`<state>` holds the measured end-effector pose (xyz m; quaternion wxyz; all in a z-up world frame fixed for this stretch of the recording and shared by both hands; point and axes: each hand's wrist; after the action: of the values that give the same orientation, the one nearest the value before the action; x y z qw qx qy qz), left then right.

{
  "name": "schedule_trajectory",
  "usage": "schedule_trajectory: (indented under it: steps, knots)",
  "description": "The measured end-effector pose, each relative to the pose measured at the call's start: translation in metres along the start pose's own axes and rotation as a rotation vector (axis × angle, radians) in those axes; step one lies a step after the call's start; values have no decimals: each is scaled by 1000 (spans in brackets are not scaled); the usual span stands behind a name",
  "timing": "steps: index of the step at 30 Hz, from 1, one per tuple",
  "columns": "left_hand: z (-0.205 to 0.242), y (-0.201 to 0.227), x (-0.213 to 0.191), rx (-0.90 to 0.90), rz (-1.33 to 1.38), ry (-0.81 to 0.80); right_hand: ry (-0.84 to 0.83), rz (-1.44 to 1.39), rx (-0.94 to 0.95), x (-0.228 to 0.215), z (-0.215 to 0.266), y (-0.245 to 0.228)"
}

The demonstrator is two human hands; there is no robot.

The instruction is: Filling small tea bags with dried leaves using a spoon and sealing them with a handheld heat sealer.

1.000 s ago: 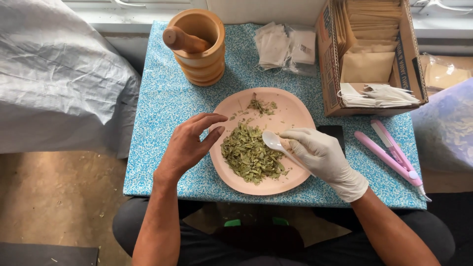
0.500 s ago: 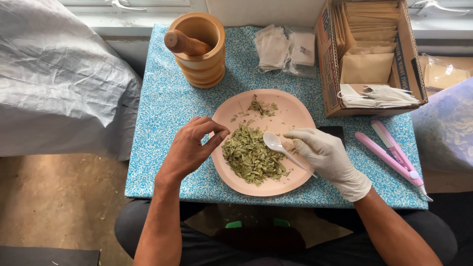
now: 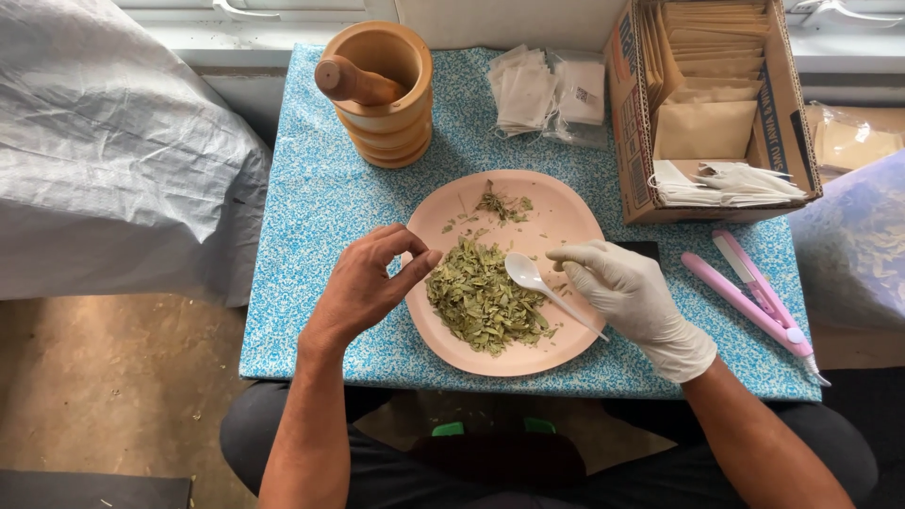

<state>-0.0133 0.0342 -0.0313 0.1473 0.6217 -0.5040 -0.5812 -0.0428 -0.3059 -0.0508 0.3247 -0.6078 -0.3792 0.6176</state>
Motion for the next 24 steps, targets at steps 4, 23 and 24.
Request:
schedule_trajectory:
  steps: [4, 23, 24]
  knots:
    - [-1, 6, -5, -11, 22, -15, -1, 38, -48, -5, -22, -3]
    - [27, -74, -18, -21, -392, 124, 242, 1112, -580, 34, -241, 79]
    - [26, -80, -14, -6, -401, 153, 255, 1168, -589, 36, -243, 82]
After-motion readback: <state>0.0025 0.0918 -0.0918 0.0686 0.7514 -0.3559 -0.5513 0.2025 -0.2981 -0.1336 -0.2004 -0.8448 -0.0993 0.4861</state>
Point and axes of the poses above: each hand's wrist, its own z-axis away from the middle knuckle, its own x-axis out of the palm, y = z × x, and after that the axes turned 11 degrees about x, right-handed
